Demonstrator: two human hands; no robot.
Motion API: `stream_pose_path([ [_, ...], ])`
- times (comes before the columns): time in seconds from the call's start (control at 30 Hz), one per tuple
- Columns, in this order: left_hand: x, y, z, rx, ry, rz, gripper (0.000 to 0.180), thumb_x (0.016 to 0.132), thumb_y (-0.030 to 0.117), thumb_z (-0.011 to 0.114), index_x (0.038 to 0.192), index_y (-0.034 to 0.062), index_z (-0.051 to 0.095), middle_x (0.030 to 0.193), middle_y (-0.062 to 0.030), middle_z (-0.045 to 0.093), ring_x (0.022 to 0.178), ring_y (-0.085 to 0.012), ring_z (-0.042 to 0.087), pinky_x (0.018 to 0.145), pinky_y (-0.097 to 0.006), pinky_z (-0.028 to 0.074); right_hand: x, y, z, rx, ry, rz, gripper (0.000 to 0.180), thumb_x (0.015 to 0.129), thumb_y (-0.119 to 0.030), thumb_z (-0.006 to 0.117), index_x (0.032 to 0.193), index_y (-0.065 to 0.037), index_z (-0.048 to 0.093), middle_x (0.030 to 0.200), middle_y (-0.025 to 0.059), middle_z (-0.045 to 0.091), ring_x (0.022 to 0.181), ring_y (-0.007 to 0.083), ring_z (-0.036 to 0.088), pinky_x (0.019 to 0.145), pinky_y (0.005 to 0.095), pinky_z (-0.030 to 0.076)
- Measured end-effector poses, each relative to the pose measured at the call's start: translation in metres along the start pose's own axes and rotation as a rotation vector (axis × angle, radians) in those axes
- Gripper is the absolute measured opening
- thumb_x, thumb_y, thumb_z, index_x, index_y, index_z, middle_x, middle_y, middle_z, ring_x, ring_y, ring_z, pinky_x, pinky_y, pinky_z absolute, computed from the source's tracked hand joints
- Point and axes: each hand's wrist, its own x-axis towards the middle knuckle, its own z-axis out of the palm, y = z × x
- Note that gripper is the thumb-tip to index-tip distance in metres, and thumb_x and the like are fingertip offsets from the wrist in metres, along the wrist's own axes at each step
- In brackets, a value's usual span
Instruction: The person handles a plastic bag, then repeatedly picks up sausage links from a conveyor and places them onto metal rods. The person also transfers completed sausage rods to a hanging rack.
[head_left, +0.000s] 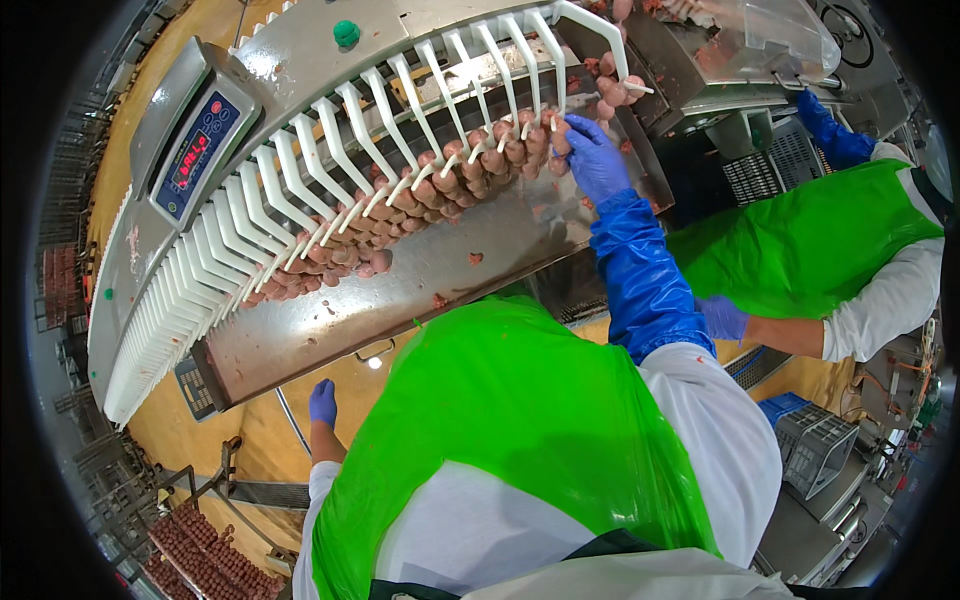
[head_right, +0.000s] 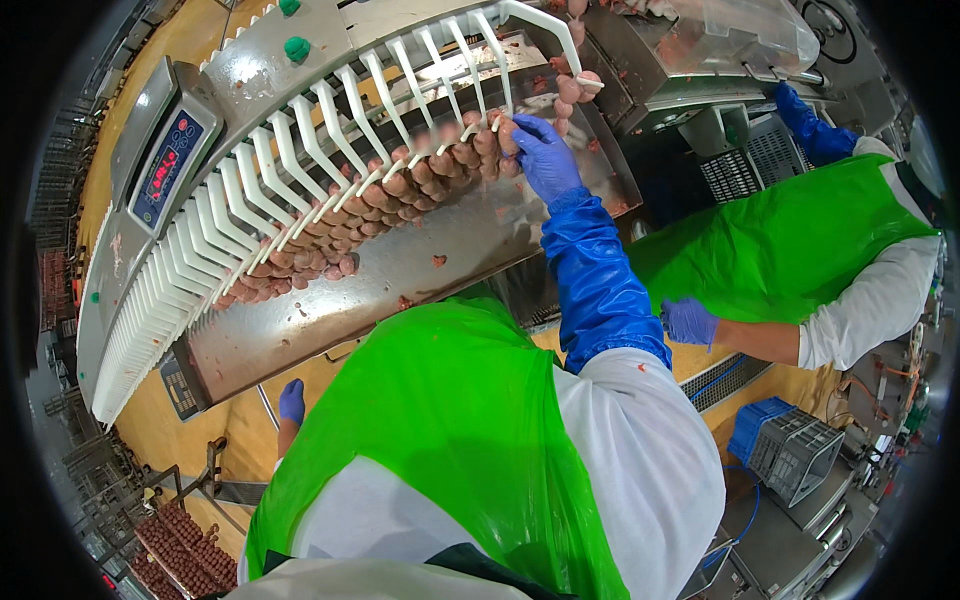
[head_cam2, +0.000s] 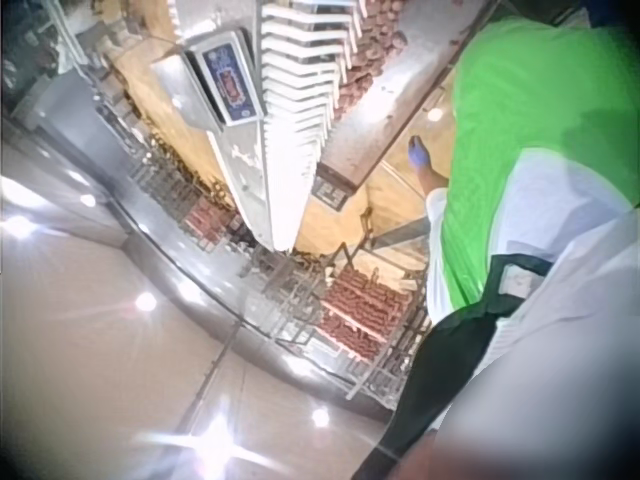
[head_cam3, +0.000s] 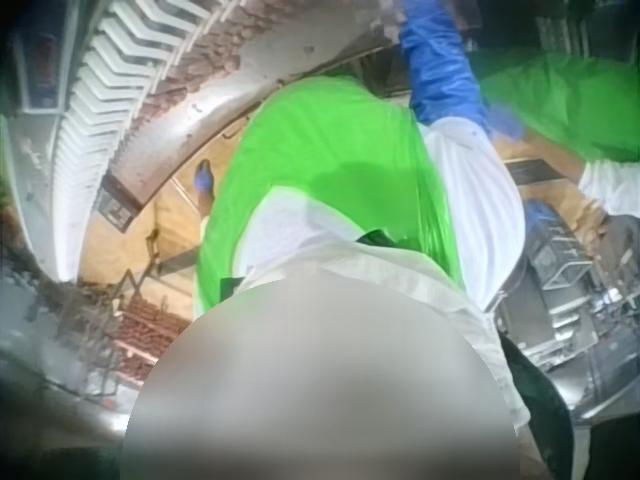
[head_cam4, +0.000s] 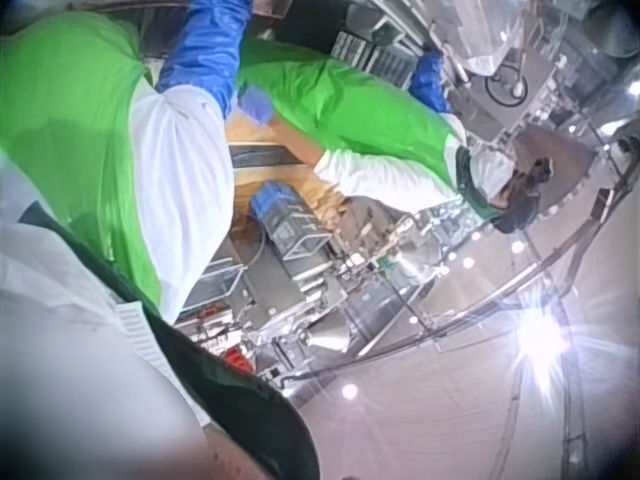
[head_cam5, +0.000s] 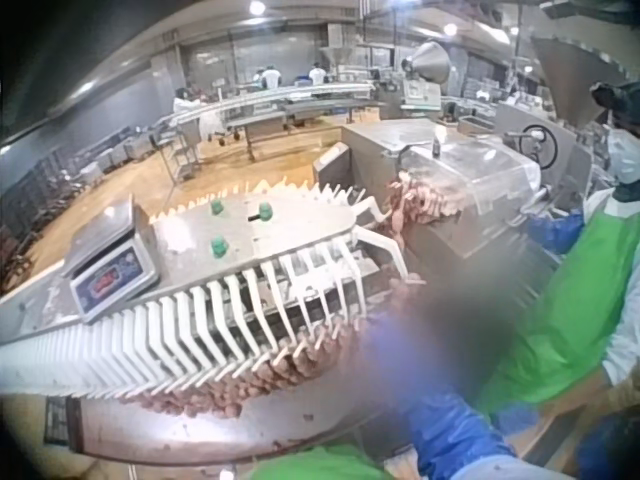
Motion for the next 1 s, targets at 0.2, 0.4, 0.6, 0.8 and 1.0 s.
stream_pose_path([
  [0.2,0.013,0.03,0.007,-0.023,-0.014,0.035,0.043,0.093,0.027,0.055,0.124,-0.0038,0.058,0.125,-0.0177,0.06,0.118,-0.0261,0.056,0.1,-0.034,0.041,-0.005,0.018,0.014,-0.543,0.109,-0.387,0.033,0.081,-0.011,0.075,0.108,-0.002,0.06,0.097,-0.0002,0.059,0.086,0.0077,0.053,0.076,0.0227,0.046],
  [0.4,0.02,0.034,0.015,-0.021,-0.023,0.05,0.044,0.093,0.026,0.055,0.125,-0.0036,0.057,0.126,-0.0174,0.06,0.119,-0.0254,0.055,0.101,-0.034,0.04,-0.005,0.043,0.02,-0.634,0.287,-0.548,0.025,0.078,-0.009,0.078,0.097,-0.004,0.063,0.087,-0.0015,0.055,0.078,0.0084,0.051,0.072,0.0232,0.046],
  [0.6,0.008,0.038,0.017,-0.025,-0.024,0.008,0.043,0.093,0.025,0.056,0.124,-0.004,0.057,0.125,-0.0173,0.061,0.117,-0.0251,0.056,0.101,-0.033,0.041,-0.013,0.039,0.029,-0.684,0.265,-0.594,0.022,0.077,-0.009,0.079,0.092,-0.004,0.063,0.082,-0.0023,0.054,0.074,0.0078,0.049,0.068,0.0234,0.044],
  [0.8,0.0,0.021,0.017,-0.054,-0.003,-0.009,0.042,0.093,0.025,0.057,0.123,-0.0042,0.057,0.124,-0.017,0.061,0.116,-0.0248,0.057,0.1,-0.033,0.041,-0.015,0.037,0.018,-0.776,0.243,-0.522,0.018,0.077,-0.01,0.078,0.084,-0.003,0.063,0.078,0.0016,0.055,0.069,0.0103,0.051,0.065,0.0262,0.045],
  [1.0,-0.002,0.03,0.018,-0.023,0.004,-0.022,0.043,0.093,0.026,0.057,0.123,-0.0041,0.057,0.124,-0.0173,0.061,0.116,-0.0252,0.057,0.1,-0.033,0.041,-0.011,0.064,-0.05,-1.363,0.045,-0.282,0.019,0.079,-0.021,0.072,0.085,-0.004,0.064,0.084,0.0099,0.062,0.075,0.0243,0.061,0.07,0.0365,0.049],
])
